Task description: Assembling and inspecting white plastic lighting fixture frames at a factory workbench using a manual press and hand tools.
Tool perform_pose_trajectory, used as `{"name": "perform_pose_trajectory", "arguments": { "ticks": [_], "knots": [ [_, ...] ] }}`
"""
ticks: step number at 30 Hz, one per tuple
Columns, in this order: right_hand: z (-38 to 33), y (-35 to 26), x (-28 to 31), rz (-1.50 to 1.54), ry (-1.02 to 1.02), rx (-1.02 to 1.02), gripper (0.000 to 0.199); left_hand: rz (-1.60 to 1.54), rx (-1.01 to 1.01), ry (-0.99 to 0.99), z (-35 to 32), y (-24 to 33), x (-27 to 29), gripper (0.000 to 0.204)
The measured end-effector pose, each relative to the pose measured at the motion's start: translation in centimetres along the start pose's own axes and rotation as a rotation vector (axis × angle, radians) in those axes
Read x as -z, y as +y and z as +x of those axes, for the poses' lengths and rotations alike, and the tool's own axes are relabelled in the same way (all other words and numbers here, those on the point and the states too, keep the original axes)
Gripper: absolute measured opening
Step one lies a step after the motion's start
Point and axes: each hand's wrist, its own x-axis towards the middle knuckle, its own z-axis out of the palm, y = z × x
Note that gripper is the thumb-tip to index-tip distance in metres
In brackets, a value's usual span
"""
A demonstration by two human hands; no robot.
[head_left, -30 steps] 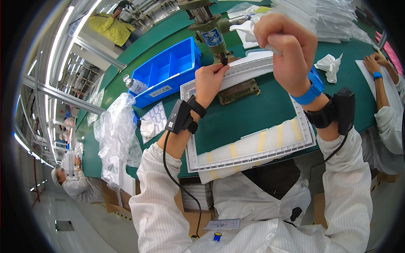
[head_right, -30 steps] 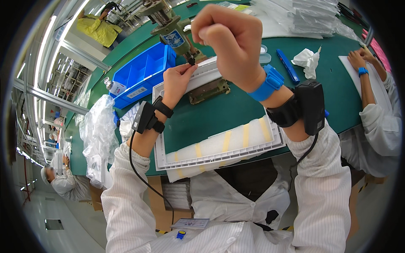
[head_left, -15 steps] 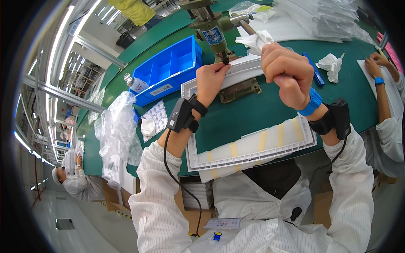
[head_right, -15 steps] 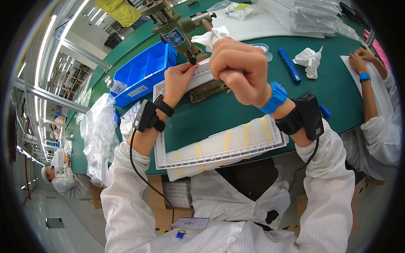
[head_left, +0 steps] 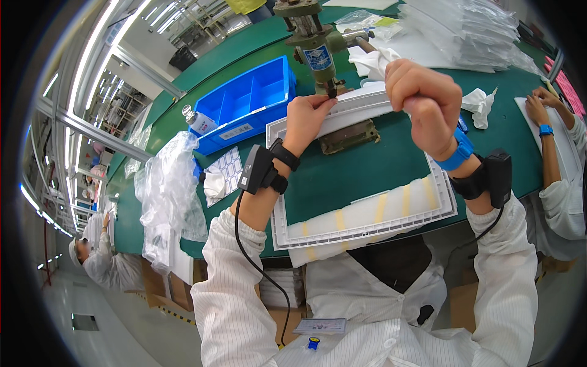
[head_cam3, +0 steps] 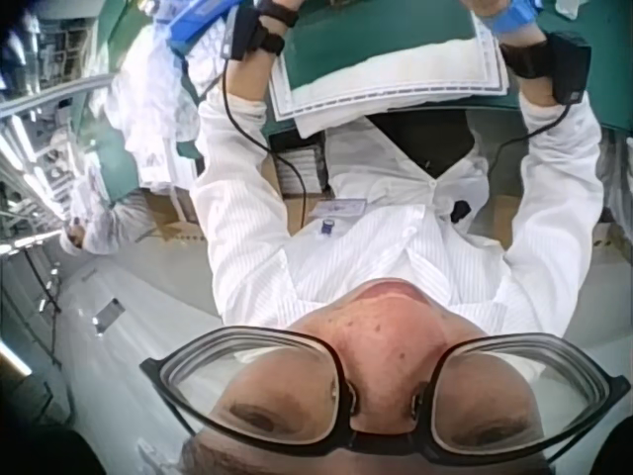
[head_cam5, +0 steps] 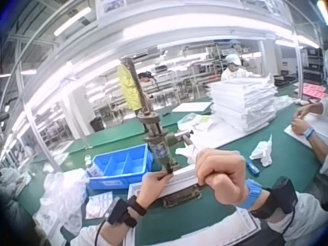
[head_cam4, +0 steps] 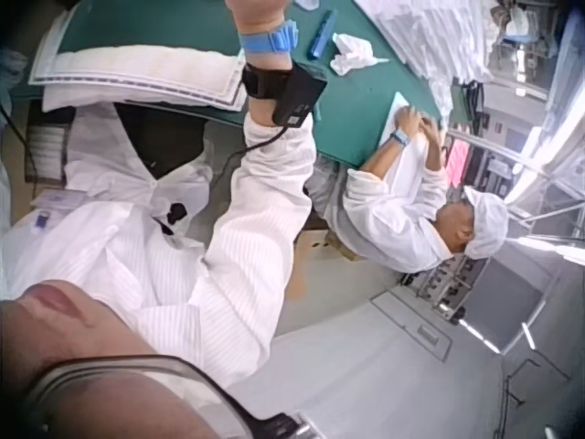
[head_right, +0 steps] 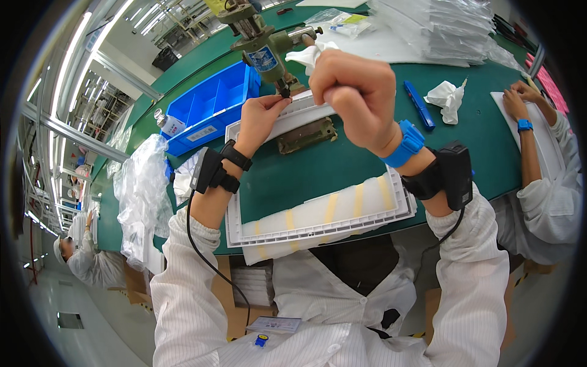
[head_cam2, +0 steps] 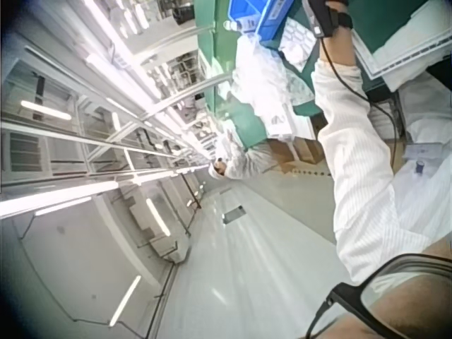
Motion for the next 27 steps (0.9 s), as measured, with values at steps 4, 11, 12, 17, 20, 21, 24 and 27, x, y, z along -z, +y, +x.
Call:
{"name": "perform_pose_trajectory", "arguments": {
  "ticks": [4, 11, 12, 17, 20, 21, 24, 27],
  "knots": [
    [2.3, -0.3, -0.1, 0.081, 0.046, -0.051, 0.017, 0.039, -0.033, 0.057, -0.2, 0.5, 0.0, 0.026],
    [4.5, -0.1, 0.2, 0.109, 0.154, -0.18, 0.02, 0.045, -0.042, 0.073, -0.1, 0.2, -0.4, 0.026],
    [4.4, -0.3, 0.2, 0.109, 0.152, -0.18, 0.02, 0.044, -0.041, 0.074, -0.1, 0.3, -0.4, 0.026],
    [1.4, -0.1, -0.1, 0.056, 0.035, -0.05, 0.017, 0.035, -0.054, 0.074, -0.3, 0.1, -0.3, 0.026],
    [-1.2, 0.4, -0.3, 0.001, -0.03, 0.014, 0.011, 0.065, -0.046, 0.076, -0.4, 0.0, -0.3, 0.027],
    [-1.5, 0.4, -0.3, -0.002, -0.038, 0.075, 0.009, 0.065, -0.043, 0.075, -0.3, 0.1, -0.4, 0.027],
    [-1.6, 0.5, -0.2, -0.01, -0.042, 0.073, 0.007, 0.062, -0.063, 0.065, -0.1, 0.1, -0.5, 0.026],
    [-2.0, 0.5, 0.0, -0.026, -0.087, 0.089, 0.007, 0.073, -0.06, 0.087, -0.2, 0.1, -0.5, 0.026]
  ]
}}
